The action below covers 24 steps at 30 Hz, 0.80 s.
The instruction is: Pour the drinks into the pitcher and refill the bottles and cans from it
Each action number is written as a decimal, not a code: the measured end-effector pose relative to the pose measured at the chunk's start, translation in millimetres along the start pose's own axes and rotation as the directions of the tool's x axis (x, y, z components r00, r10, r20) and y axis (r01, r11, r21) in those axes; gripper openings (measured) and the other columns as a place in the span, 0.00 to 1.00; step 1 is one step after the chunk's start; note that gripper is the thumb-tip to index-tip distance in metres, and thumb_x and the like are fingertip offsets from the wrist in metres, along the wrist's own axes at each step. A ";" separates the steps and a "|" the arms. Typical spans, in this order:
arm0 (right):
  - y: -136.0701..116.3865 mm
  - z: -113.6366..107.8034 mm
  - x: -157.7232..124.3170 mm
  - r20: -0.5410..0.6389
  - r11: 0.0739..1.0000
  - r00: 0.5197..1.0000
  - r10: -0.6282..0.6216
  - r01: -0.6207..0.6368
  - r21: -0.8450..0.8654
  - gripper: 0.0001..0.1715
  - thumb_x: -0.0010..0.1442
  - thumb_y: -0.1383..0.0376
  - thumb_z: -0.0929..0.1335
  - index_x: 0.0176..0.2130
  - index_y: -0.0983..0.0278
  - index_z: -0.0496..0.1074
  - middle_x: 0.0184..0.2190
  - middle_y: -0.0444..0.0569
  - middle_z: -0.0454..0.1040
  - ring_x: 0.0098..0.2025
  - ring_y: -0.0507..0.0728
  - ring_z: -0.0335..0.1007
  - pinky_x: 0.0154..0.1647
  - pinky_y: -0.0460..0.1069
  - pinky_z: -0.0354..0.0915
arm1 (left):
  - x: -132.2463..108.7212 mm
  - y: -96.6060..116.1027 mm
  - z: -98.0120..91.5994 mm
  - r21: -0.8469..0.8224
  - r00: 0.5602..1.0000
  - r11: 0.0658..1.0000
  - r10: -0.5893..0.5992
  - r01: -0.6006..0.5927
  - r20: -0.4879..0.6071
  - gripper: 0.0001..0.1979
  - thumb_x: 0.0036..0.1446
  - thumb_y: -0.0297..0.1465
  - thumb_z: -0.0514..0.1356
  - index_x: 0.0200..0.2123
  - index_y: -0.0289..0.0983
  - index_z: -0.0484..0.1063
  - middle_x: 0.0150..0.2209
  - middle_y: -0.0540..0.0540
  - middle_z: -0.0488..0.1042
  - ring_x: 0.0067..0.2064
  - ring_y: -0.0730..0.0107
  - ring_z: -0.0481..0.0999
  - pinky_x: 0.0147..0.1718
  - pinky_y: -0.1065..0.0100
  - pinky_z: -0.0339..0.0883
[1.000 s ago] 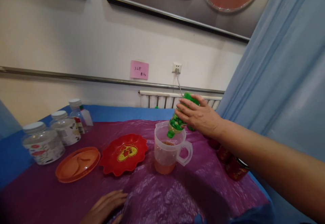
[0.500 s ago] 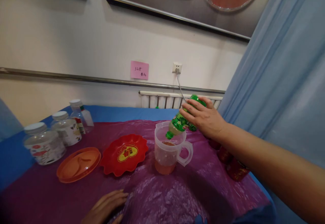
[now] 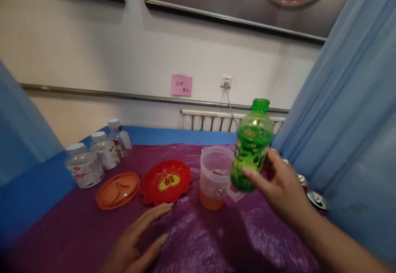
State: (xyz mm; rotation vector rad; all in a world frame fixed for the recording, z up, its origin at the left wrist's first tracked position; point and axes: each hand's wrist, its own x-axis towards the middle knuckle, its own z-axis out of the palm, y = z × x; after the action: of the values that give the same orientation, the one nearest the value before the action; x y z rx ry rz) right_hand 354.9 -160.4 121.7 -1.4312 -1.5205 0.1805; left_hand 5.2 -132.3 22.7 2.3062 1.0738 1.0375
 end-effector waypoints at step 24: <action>-6.7 196.9 -133.4 0.631 0.922 0.775 -0.040 -0.215 0.323 0.29 0.59 0.62 0.71 0.60 0.56 0.69 0.66 0.54 0.64 0.68 0.65 0.61 0.66 0.63 0.60 | -12.7 -96.4 -155.3 -0.046 0.499 0.691 -0.564 0.721 -0.658 0.30 0.42 0.49 0.68 0.43 0.34 0.73 0.46 0.35 0.80 0.46 0.44 0.80 0.46 0.49 0.75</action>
State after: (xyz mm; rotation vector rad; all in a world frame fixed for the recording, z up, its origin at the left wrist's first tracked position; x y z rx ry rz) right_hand 182.9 -173.6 -42.2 -1.1716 -1.8110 1.0547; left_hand -165.2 -75.5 59.2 1.3813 2.2286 1.4101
